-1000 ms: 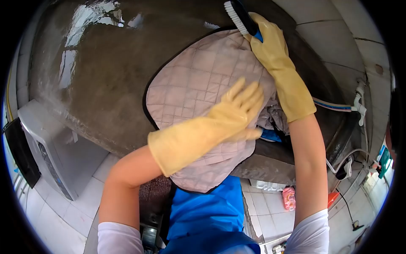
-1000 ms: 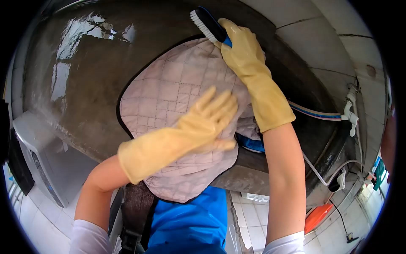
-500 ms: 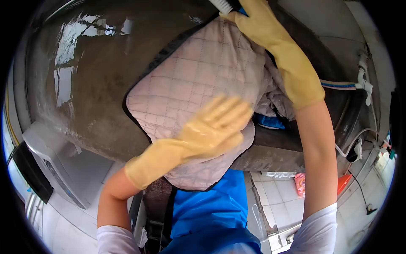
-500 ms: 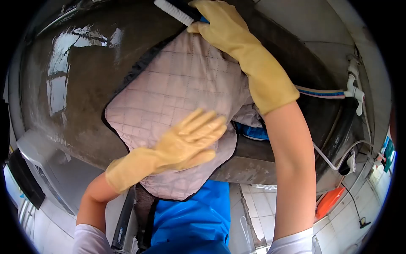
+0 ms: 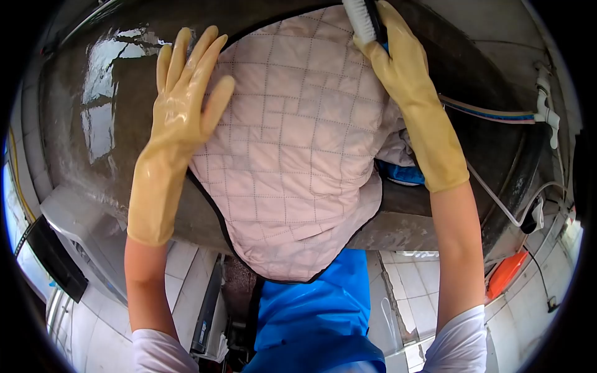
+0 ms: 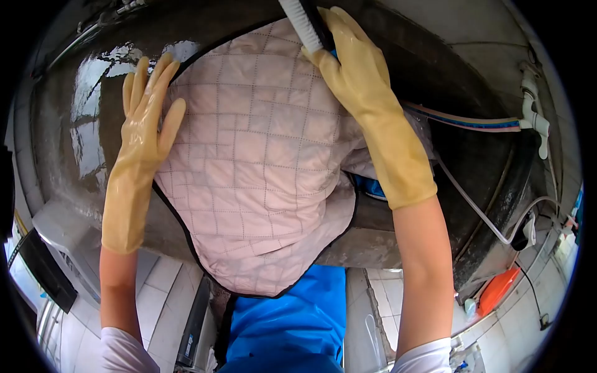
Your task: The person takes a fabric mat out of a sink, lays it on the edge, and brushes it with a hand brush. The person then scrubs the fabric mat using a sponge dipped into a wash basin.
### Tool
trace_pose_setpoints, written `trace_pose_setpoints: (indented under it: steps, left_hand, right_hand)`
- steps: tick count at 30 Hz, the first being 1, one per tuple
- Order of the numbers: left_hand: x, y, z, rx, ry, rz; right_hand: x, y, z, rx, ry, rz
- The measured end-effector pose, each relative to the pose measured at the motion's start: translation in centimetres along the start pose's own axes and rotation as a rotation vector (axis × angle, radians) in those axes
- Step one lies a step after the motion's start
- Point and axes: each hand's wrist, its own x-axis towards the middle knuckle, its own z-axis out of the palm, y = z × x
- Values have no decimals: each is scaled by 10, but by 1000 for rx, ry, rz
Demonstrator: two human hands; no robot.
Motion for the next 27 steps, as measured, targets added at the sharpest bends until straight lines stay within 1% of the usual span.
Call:
trace_pose_setpoints:
  steps: [1,2,3,4,5,6,7,9,10,11,13,16,17,18,19,20,21,22,23,25,26,27]
  left_hand:
    - [-3,16,-6,32,74,-9]
    - [-8,36,-12,55,-38,-18]
    - [-14,36,-10,55,-38,-18]
    - [-23,34,-6,-5,-122,-94]
    - [-33,30,-5,-52,-205,-175]
    - [-37,28,0,-53,-177,-197]
    - [-41,22,-2,-42,-177,-201]
    - [-48,18,-8,-294,-144,-259]
    - [-53,22,-18,-269,-82,-241]
    - [-61,28,-24,-260,-75,-248]
    - [-75,49,-31,-310,-163,-115]
    - [-97,62,-21,-173,-227,160]
    - [-113,61,-13,-145,-343,184]
    - [-115,60,-16,-145,-341,173]
    - [-109,58,-20,-160,-387,177]
    - [-106,59,-26,-181,-433,170]
    - [-102,62,-35,-182,-427,159]
    - [-93,69,-43,-192,-417,123]
    - [-86,78,-47,-207,-413,87]
    - [-64,105,-37,-343,-246,75]
    - [-48,122,-26,-390,-163,85]
    - [-30,136,-15,-398,-110,84]
  right_hand:
    - [3,5,1,-3,1,5]
    - [10,11,5,-53,58,-82]
    - [14,14,7,-101,116,-170]
    - [14,11,5,-99,116,-171]
    - [17,5,3,-160,98,-163]
    - [19,0,-2,-234,76,-148]
    - [22,-4,-3,-224,81,-154]
    - [25,-14,-11,67,-54,47]
    - [25,-22,-13,110,-48,224]
    - [26,-27,-10,116,-48,212]
    - [21,-29,-2,47,-27,89]
    - [18,-30,14,-57,10,-114]
    - [17,-30,19,-91,21,-180]
    - [23,-24,24,-119,-51,-151]
    - [27,-18,22,-120,-51,-152]
    - [31,-13,20,24,-98,-34]
    - [36,-15,18,165,-143,81]
    - [39,-27,14,246,-170,122]
    - [41,-31,10,244,-176,120]
    - [43,-34,2,361,-285,256]
    - [47,-27,-3,432,-367,297]
    - [49,-32,-4,430,-373,293]
